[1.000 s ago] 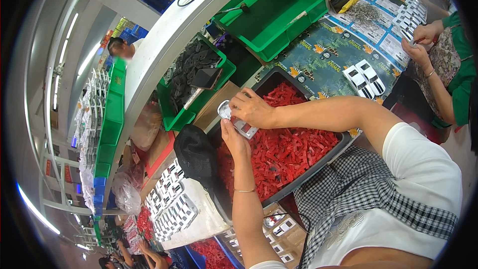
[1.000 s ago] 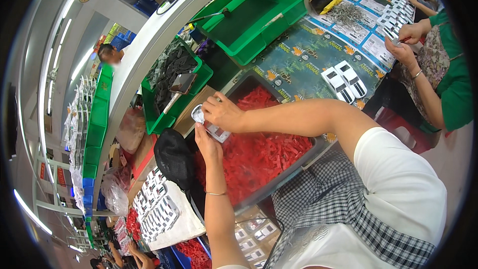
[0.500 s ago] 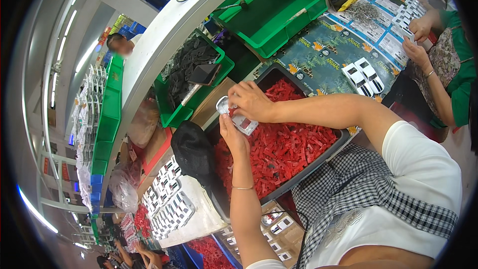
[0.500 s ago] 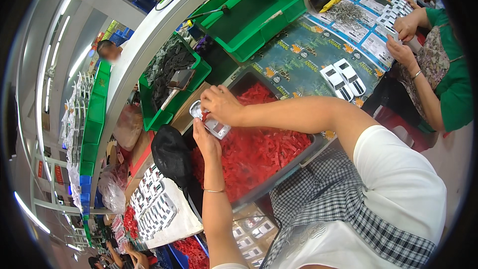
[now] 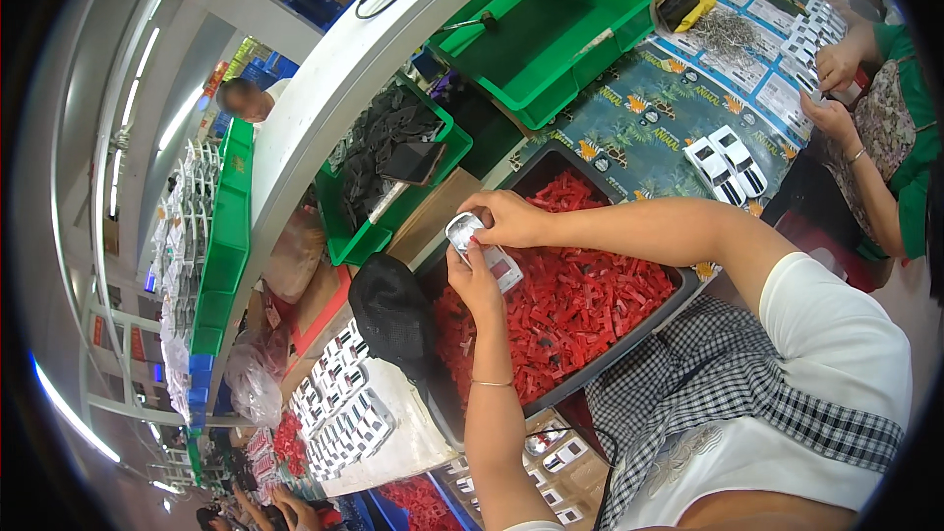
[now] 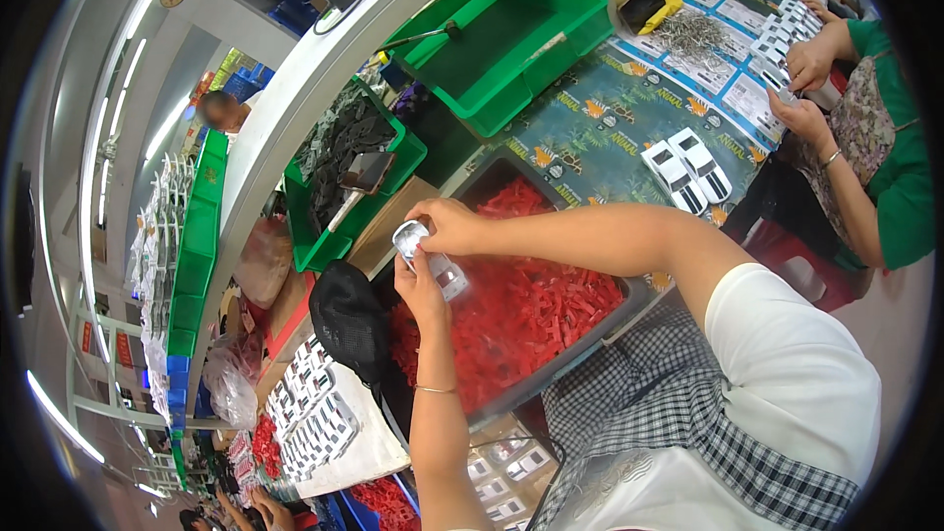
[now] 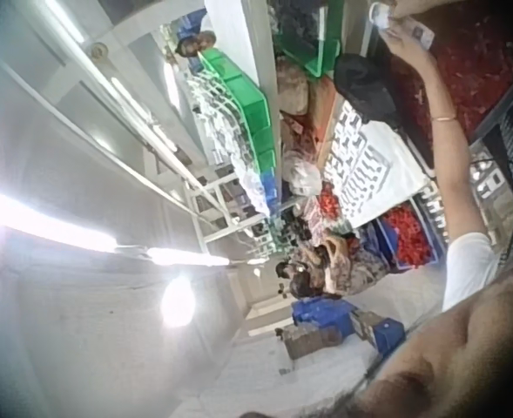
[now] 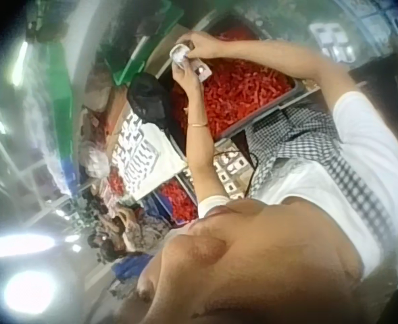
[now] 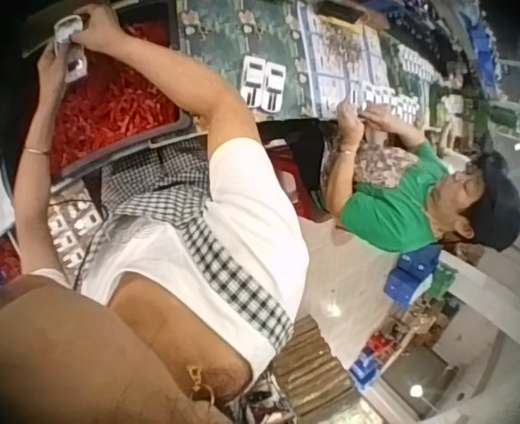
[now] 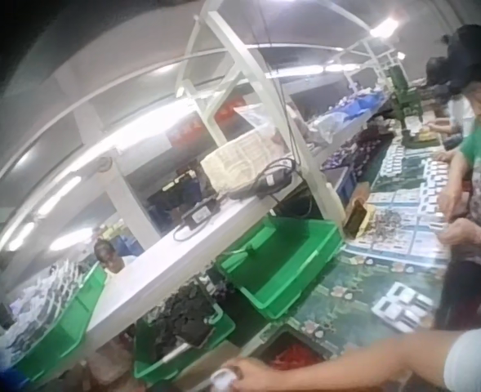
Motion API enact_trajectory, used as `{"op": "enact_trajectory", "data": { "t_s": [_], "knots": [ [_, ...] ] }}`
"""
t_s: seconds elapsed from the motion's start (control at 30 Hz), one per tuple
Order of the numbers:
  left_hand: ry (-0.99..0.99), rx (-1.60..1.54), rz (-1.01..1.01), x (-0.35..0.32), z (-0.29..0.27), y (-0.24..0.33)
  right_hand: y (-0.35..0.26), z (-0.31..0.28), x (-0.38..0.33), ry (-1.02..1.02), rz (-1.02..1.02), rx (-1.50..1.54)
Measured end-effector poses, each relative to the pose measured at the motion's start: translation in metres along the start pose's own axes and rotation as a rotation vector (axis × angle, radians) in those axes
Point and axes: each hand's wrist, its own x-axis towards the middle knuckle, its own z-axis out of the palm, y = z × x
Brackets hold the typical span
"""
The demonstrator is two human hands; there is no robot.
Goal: The person assembles toy cars by picking up car bodies from the table, fitting plastic pieces from a tray inside each car body by hand, and placing the assembled cars on the table.
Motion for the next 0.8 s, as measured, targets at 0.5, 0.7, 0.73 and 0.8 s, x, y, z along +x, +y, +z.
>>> {"op": "enact_trajectory", "data": {
  "t_s": [0.5,0.7,0.73,0.8],
  "knots": [
    [0.027,0.297,0.223,0.003,-0.004,-0.003,0.009,0.001,0.000,-0.047,0.060,0.018],
    [0.032,0.386,0.314,0.000,-0.006,0.010,0.006,0.006,0.002,-0.080,0.017,0.093],
    [0.039,0.389,0.326,0.000,-0.004,0.011,0.005,0.005,0.002,-0.074,-0.004,0.077],
    [0.038,0.411,0.358,0.002,-0.002,0.013,0.002,0.003,0.004,-0.064,-0.015,0.069]
  ]
}}
